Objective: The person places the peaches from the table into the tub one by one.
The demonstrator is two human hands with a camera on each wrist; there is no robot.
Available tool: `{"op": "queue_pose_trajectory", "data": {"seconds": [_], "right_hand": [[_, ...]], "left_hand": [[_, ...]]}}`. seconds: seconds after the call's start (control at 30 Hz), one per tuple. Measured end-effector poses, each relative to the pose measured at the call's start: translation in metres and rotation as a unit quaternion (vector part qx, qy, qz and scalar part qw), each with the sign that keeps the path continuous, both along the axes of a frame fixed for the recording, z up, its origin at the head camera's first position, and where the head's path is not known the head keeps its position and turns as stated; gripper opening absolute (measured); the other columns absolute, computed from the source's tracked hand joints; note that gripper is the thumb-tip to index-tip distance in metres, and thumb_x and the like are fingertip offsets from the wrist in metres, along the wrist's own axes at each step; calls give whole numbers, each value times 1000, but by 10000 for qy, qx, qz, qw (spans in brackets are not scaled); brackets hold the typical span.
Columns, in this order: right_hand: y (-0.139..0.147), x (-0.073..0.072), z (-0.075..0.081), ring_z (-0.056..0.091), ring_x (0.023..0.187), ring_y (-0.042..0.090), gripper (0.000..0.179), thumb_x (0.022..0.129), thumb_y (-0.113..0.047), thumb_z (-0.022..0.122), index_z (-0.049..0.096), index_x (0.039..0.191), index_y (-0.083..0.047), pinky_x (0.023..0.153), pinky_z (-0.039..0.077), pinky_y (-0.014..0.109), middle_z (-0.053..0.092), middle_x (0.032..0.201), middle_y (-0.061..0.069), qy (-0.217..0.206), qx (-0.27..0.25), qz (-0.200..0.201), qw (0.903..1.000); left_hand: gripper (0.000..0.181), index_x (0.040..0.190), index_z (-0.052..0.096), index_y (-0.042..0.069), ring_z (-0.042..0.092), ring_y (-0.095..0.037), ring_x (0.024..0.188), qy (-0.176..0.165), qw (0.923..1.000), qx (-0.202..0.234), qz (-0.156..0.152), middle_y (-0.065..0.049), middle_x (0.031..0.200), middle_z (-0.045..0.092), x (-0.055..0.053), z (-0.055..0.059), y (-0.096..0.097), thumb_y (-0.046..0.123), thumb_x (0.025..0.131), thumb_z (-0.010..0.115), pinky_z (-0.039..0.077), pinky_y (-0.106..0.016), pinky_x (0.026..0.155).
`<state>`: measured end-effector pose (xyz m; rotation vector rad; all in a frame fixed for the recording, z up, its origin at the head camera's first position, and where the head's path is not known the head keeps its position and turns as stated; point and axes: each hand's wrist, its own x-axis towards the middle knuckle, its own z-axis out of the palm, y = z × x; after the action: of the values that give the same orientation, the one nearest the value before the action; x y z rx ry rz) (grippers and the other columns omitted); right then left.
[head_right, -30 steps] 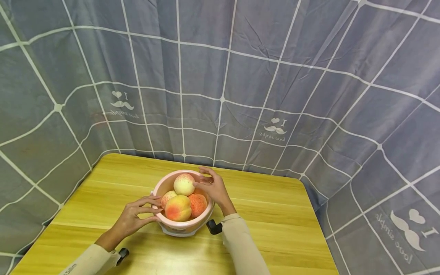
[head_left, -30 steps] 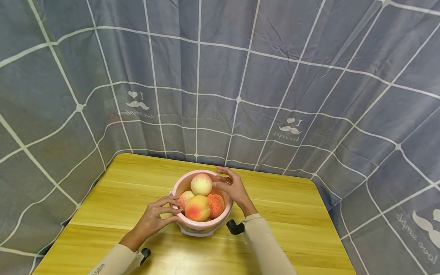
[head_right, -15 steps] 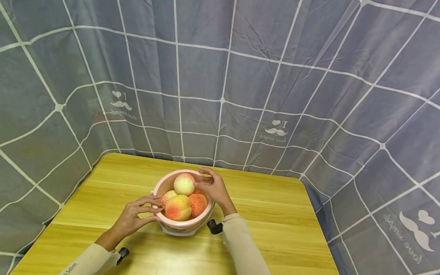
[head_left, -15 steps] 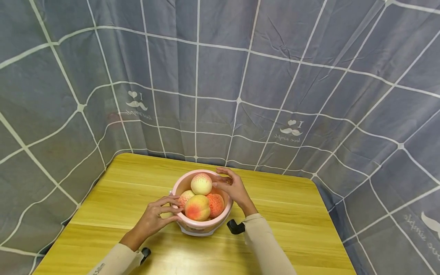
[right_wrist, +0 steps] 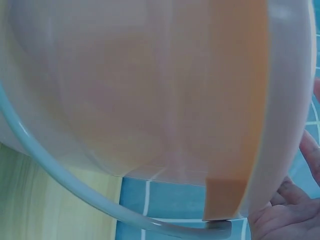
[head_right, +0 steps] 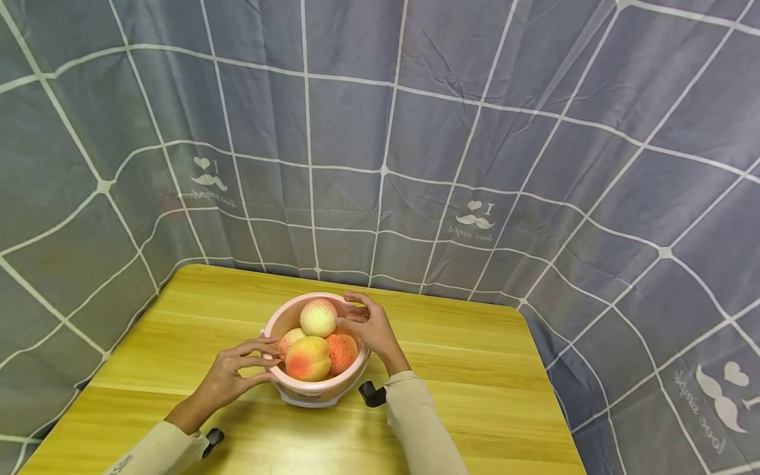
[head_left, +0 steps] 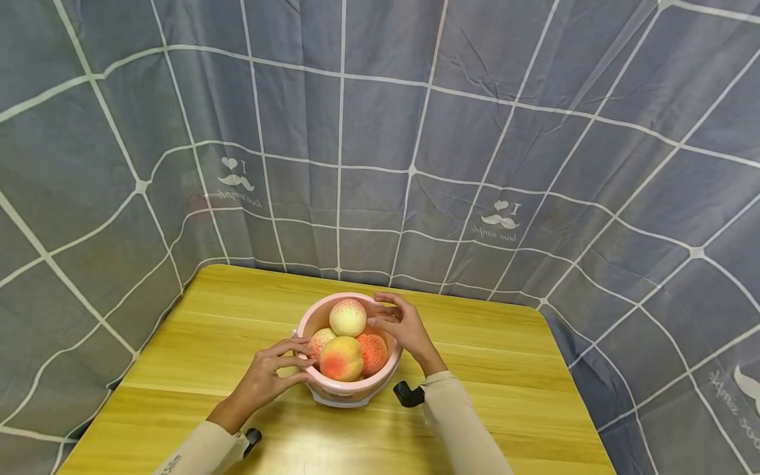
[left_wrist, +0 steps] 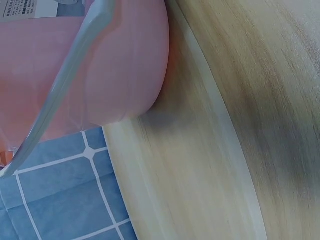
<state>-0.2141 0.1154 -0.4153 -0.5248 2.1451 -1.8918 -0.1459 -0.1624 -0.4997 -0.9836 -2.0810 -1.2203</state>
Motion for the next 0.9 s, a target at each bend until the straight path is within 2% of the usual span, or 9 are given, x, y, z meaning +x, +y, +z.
{"op": "queue_pose_trajectory", "data": {"seconds": [0.17, 0.3, 0.37, 0.5, 0.67, 0.77, 0.9], "right_hand": [[3, -7, -15, 45, 128, 43, 53, 89, 0, 67, 46, 137, 5, 104, 50, 35, 42, 143, 25, -63, 16, -11, 10000], [4, -10, -25, 49, 126, 39, 54, 88, -5, 70, 47, 136, 4, 104, 50, 36, 45, 142, 20, 57, 83, -84, 9999], [5, -10, -26, 49, 126, 39, 55, 87, -6, 71, 47, 136, 4, 104, 49, 39, 46, 142, 20, 123, 102, -88, 9998], [6, -4, -17, 45, 128, 43, 55, 89, -2, 68, 45, 137, 6, 109, 44, 47, 43, 143, 24, 87, 111, 6, 9999], [7, 8, 0, 44, 127, 48, 55, 89, -4, 67, 44, 137, 10, 110, 39, 56, 43, 140, 30, 286, 395, 76, 9988], [8, 11, 4, 44, 127, 47, 54, 89, -5, 68, 45, 136, 10, 110, 38, 58, 44, 140, 29, 428, 575, 53, 9974], [11, 13, 7, 44, 128, 45, 54, 88, -4, 68, 46, 136, 9, 112, 37, 55, 44, 140, 28, 509, 736, 26, 9960]], "left_hand": [[24, 92, 77, 2, 61, -28, 109, 283, 9996, -28, -11, -11, 100, 67, -1, 2, 0, 23, 80, 74, 37, -22, 112], [32, 92, 76, 2, 61, -30, 108, 339, 9993, -141, 40, -12, 100, 66, 0, 3, 0, 32, 85, 67, 36, -18, 112], [31, 92, 77, 3, 61, -32, 107, 322, 9992, -239, 79, -12, 100, 66, 0, 3, -1, 32, 84, 68, 36, -16, 111], [25, 92, 76, 4, 62, -38, 104, 232, 9982, -545, 110, -11, 101, 66, 1, 5, -1, 23, 76, 78, 35, -15, 110], [32, 93, 76, 4, 61, -41, 104, 100, 9961, -860, 154, -12, 105, 65, 3, 11, 0, 11, 62, 86, 32, -16, 112], [38, 95, 77, 6, 60, -38, 105, 49, 9952, -955, 195, -11, 106, 66, 3, 15, 1, 14, 59, 87, 33, -21, 114], [42, 99, 76, 8, 59, -35, 108, -87, 9937, -1104, 183, -8, 108, 66, 4, 20, 2, 21, 61, 87, 33, -27, 115]]}}
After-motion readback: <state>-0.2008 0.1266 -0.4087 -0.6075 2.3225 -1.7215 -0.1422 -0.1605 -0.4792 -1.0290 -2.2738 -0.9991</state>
